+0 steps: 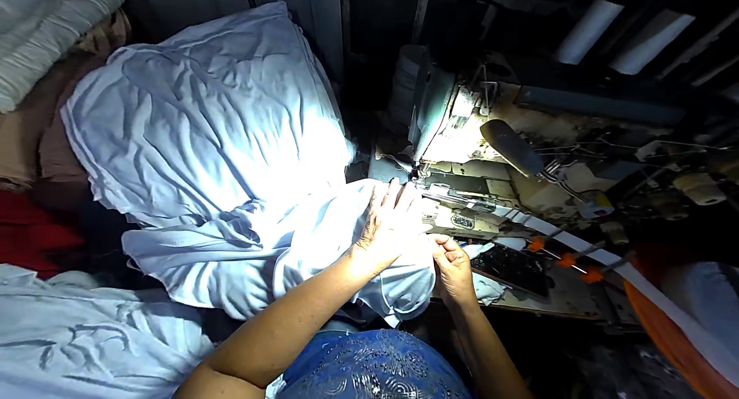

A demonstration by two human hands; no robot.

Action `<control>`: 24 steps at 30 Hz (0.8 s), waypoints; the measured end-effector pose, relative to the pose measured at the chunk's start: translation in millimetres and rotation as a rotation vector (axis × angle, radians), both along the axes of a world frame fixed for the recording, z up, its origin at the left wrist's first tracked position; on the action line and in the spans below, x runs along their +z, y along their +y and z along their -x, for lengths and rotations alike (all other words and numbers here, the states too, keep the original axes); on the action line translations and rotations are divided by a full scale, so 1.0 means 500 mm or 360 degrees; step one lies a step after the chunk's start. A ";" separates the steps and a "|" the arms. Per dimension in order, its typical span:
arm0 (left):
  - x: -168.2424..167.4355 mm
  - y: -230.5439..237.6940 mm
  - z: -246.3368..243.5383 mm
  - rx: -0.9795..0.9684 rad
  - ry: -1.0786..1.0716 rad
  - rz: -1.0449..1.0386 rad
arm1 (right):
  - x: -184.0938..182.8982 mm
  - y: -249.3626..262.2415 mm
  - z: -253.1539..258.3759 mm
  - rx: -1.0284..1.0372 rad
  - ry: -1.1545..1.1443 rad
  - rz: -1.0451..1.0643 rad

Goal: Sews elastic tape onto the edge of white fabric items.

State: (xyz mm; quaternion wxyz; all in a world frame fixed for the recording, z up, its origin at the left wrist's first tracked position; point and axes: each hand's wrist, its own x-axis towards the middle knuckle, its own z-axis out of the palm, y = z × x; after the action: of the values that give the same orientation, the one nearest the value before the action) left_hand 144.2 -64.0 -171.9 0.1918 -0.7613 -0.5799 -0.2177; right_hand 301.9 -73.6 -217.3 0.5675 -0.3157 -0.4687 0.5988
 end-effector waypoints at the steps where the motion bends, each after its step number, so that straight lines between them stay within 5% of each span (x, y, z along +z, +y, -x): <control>1: 0.001 0.000 -0.005 0.0025 -0.0026 0.0041 | 0.000 0.000 0.000 0.0000 -0.0003 -0.0023; 11: 0.007 -0.009 -0.007 -0.0090 -0.0271 -0.0149 | -0.008 -0.009 -0.024 0.0220 -0.0157 -0.0357; 19: 0.024 -0.015 -0.002 -0.0094 -0.0395 0.0123 | 0.000 -0.014 -0.010 0.0106 -0.0144 -0.0361; 24: 0.103 0.014 0.018 -0.0033 -0.0604 0.0480 | 0.010 0.003 0.008 0.0026 -0.0167 -0.0332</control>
State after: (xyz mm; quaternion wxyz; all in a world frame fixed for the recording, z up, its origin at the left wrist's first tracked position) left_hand 135.0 -57.2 -120.2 -0.0386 -0.7327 -0.6236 -0.2697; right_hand 297.7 -72.3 -212.4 0.5671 -0.2819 -0.5601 0.5341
